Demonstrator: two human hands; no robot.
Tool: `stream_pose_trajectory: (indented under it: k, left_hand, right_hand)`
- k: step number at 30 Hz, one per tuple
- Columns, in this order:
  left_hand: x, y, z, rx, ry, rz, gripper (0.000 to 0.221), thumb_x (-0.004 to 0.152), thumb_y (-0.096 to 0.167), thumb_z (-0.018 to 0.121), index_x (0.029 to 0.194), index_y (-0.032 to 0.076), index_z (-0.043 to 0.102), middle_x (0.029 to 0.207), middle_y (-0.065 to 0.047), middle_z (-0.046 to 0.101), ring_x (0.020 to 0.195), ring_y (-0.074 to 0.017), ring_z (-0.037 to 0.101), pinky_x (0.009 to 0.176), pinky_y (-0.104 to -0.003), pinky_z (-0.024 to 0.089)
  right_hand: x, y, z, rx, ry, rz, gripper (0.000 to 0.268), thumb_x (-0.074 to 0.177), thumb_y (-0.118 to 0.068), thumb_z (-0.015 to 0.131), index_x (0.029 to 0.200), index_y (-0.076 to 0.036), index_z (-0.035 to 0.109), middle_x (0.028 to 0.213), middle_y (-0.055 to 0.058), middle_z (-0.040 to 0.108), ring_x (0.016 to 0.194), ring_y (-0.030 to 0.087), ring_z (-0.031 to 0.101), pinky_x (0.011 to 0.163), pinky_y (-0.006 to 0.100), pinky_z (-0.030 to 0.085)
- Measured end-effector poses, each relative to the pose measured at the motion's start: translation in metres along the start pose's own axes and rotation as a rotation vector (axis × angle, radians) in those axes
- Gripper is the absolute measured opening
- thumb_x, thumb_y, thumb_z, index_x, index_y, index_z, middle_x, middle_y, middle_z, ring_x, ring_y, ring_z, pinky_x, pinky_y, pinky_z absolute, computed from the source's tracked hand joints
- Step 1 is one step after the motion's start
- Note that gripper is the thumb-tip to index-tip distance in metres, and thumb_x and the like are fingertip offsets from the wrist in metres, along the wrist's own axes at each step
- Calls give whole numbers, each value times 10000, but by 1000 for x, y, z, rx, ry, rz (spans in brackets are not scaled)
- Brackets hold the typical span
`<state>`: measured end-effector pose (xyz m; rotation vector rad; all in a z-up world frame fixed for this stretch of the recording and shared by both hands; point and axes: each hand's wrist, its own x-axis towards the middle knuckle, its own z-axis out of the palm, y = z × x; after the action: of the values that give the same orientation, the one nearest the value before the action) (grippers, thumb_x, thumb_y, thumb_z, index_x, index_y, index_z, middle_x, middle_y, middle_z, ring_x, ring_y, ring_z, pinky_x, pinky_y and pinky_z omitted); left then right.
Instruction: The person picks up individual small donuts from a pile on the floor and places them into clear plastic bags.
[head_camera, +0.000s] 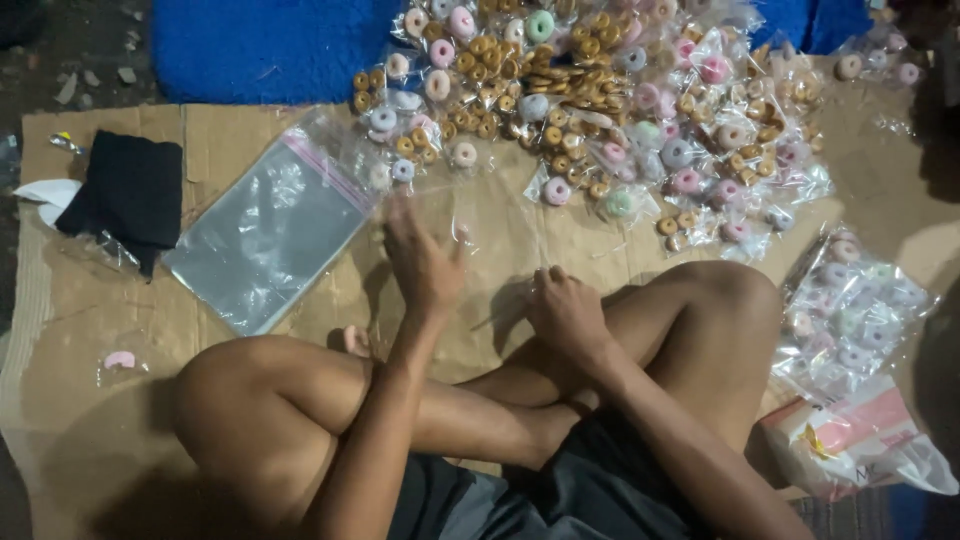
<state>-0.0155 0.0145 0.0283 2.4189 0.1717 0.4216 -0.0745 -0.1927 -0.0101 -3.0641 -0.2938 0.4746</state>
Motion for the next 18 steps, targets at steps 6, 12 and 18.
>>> stream_pose_trajectory:
  k: [6, 12, 18]
  left_hand:
    - [-30, 14, -1, 229, -767, 353, 799, 897, 724, 533, 1355, 71, 571, 1255, -152, 557, 1226, -329, 538, 1069, -496, 409]
    - [-40, -17, 40, 172, -574, 471, 584, 740, 460, 852, 1121, 98, 596, 1062, -60, 488, 1049, -279, 517, 901, -465, 461]
    - [-31, -19, 24, 8, -708, 383, 339, 785, 229, 843, 968, 70, 606, 1146, -74, 544, 1119, -296, 553, 955, -440, 451]
  right_hand:
    - [-28, 30, -94, 602, -112, 20, 384, 798, -118, 775, 1170, -51, 711, 907, 226, 779, 924, 460, 751, 759, 535, 592]
    - [-36, 27, -142, 1136, 48, 235, 294, 883, -135, 726, 1170, -73, 717, 922, 194, 770, 936, 276, 730, 862, 435, 572]
    - [-31, 3, -137, 1296, -38, 233, 330, 880, -9, 726, 1209, 16, 748, 1003, 273, 759, 857, 346, 737, 770, 497, 601]
